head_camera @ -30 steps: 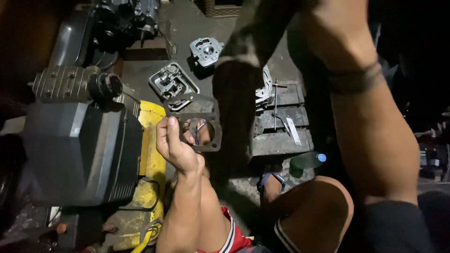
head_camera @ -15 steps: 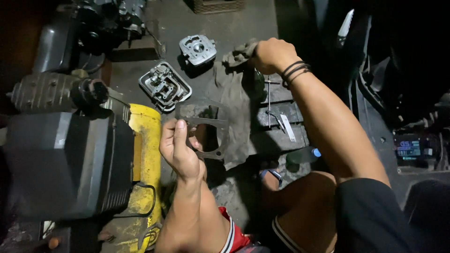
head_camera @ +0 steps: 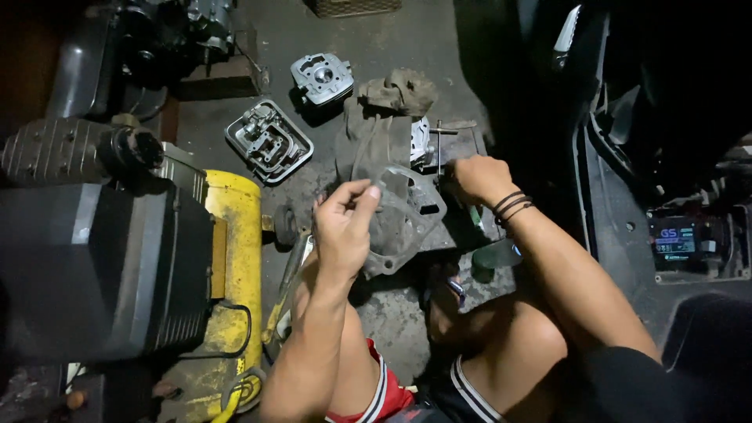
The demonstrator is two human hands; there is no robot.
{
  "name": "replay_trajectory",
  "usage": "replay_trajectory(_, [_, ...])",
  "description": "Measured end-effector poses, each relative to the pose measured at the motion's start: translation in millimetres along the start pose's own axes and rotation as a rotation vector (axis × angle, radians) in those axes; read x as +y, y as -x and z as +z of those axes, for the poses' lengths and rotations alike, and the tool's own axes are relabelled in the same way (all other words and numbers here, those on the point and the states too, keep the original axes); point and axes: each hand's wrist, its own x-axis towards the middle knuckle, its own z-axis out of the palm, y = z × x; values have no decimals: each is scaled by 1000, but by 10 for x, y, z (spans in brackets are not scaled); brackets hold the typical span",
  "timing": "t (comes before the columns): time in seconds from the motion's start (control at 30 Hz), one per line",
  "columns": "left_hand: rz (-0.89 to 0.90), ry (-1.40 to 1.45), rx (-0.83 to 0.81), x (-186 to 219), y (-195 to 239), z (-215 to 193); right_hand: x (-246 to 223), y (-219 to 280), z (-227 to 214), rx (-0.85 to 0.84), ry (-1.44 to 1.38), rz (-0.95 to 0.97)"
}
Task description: Cleaning a motorcycle engine gasket using a cloth and a small scraper to remove residue.
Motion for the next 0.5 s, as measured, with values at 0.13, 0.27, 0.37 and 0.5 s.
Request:
replay_trajectory(0.13, [15,158,-54,455,109,22,206,-166,436,75,19,-27])
replay_trajectory(0.27, [19,-56,-76,590,129,28,209,-131,517,139,6,-36])
replay_trajectory(0.37, [24,-105,-68,554,142,60,213,-73,510,204,10,-52])
replay_trajectory(0.5, [1,-149,-94,692,161,-2,385,-151,414,198,-158,-47])
